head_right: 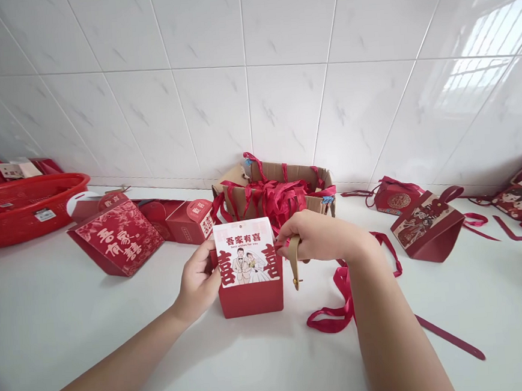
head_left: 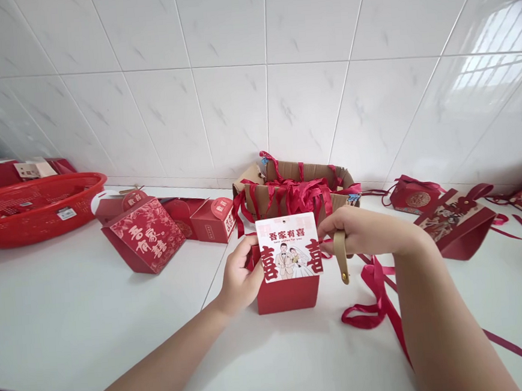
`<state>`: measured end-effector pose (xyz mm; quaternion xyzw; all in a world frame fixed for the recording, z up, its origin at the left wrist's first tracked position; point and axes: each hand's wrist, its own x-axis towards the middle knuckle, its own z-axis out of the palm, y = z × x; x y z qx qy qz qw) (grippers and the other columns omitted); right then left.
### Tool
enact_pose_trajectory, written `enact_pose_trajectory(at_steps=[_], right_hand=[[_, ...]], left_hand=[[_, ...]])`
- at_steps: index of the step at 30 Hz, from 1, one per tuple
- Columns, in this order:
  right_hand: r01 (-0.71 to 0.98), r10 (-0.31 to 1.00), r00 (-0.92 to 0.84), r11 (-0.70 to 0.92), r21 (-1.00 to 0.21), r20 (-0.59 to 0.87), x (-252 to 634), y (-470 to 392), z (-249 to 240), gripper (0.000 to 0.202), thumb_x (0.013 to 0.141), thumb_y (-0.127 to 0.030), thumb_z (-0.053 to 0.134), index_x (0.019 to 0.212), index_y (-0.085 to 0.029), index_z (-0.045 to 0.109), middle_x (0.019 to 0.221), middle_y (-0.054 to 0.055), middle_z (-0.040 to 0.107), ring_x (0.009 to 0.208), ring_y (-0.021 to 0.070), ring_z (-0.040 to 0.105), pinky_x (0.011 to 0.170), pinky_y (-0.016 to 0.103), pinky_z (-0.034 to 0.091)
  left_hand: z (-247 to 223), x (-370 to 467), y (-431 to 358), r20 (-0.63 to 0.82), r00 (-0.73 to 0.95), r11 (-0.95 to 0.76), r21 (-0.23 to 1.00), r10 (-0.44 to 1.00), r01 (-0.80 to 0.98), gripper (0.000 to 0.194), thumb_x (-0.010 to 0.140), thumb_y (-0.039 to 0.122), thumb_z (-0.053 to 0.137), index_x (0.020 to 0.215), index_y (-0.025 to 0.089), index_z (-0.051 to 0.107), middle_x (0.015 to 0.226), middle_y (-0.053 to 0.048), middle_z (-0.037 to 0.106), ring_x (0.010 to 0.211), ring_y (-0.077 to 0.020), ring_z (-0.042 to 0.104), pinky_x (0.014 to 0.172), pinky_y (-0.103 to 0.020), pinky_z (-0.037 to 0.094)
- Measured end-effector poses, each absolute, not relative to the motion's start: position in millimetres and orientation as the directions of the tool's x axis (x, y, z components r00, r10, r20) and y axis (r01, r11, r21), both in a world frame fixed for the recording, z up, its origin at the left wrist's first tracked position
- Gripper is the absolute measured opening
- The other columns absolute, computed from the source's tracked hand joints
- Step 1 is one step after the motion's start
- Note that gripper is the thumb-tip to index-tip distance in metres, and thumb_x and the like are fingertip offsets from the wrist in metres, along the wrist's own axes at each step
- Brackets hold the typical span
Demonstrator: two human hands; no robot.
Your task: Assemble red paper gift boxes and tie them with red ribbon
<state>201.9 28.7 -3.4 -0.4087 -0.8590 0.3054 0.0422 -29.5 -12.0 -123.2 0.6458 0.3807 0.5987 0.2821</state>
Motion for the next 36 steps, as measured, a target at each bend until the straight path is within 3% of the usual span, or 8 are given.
enact_pose_trajectory(at_steps=[6,11,14,18,22,25,31,36], right_hand=[[0.684,0.722,-0.664,0.48,-0.55,-0.196,202.4,28.5,-5.5,0.017,0.076,-0.024,0.049,0.06,-0.018,0.051,0.054,-0.004,0.033,0.051,0.0087,0.025,0.047,0.026,0.022],[0.662,0.717,-0.668,0.454,-0.596,-0.197,203.2,28.8,-5.2,0.021,0.078,-0.027,0.05,0.059,-0.018,0.052,0.055,-0.003,0.035,0.052,0.009,0.026,0.048,0.026,0.024],[0.655,0.72,-0.668,0.45,-0.607,-0.186,202.8,28.3,-4.8,0.024,0.079,-0.029,0.052,0.057,-0.018,0.053,0.055,-0.002,0.036,0.052,0.0089,0.027,0.048,0.026,0.023],[0.68,0.734,-0.652,0.452,-0.578,-0.192,202.5,26.8,-4.4,0.024,0.079,-0.029,0.053,0.058,-0.018,0.056,0.053,-0.003,0.035,0.05,0.0087,0.027,0.047,0.026,0.023],[0.695,0.759,-0.635,0.482,-0.533,-0.143,204.1,26.8,-3.0,0.019,0.08,-0.033,0.055,0.077,-0.022,0.07,0.062,-0.001,0.056,0.054,0.0101,0.04,0.049,0.025,0.031],[0.702,0.791,-0.608,0.5,-0.507,-0.061,204.5,27.8,-2.4,0.018,0.077,-0.035,0.061,0.086,-0.023,0.072,0.07,0.0,0.065,0.058,0.0114,0.049,0.051,0.024,0.037],[0.697,0.776,-0.626,0.517,-0.496,-0.071,201.9,26.7,-4.4,0.017,0.077,-0.029,0.057,0.081,-0.021,0.071,0.066,0.0,0.063,0.053,0.0101,0.044,0.048,0.024,0.035],[0.682,0.761,-0.64,0.503,-0.531,-0.102,200.8,26.4,-4.2,0.017,0.076,-0.024,0.054,0.078,-0.021,0.071,0.067,0.0,0.062,0.056,0.0104,0.044,0.049,0.024,0.034]], left_hand=[[-128.2,-32.4,-10.2,0.634,0.091,-0.626,0.773,0.768,-0.099,0.041,0.091,0.029,0.053,0.128,0.032,0.036,0.103,-0.002,0.064,0.068,-0.0109,0.057,0.065,-0.024,0.048],[-126.3,-39.0,-8.1,0.617,0.093,-0.589,0.779,0.782,-0.216,0.044,0.089,0.044,0.05,0.127,0.024,0.049,0.097,-0.004,0.067,0.085,-0.0179,0.062,0.074,-0.027,0.05],[-122.7,-38.0,-9.3,0.617,0.085,-0.602,0.783,0.782,-0.155,0.052,0.089,0.056,0.045,0.127,0.022,0.05,0.103,-0.007,0.066,0.089,-0.0208,0.063,0.076,-0.029,0.051],[-120.9,-33.4,-12.6,0.564,0.061,-0.567,0.815,0.824,0.118,0.025,0.09,0.035,0.056,0.108,0.02,0.059,0.091,-0.005,0.066,0.078,-0.0159,0.061,0.069,-0.025,0.049],[-122.1,-32.7,-12.5,0.573,0.079,-0.577,0.794,0.816,0.192,0.017,0.091,0.032,0.054,0.098,0.018,0.06,0.078,-0.002,0.064,0.067,-0.0131,0.058,0.065,-0.024,0.048],[-121.9,-34.6,-11.2,0.59,0.105,-0.598,0.775,0.8,0.203,0.016,0.092,0.03,0.053,0.101,0.019,0.06,0.085,-0.003,0.065,0.072,-0.0137,0.06,0.068,-0.025,0.049],[-118.6,-32.8,-13.7,0.598,0.127,-0.611,0.765,0.791,0.203,0.016,0.092,0.026,0.052,0.106,0.019,0.056,0.093,-0.005,0.065,0.083,-0.016,0.063,0.075,-0.027,0.051],[-117.6,-27.4,-17.1,0.73,0.086,-0.732,0.659,0.678,0.175,0.048,0.091,0.016,0.052,0.135,0.027,0.036,0.121,-0.008,0.058,0.109,-0.02,0.058,0.09,-0.033,0.05]])
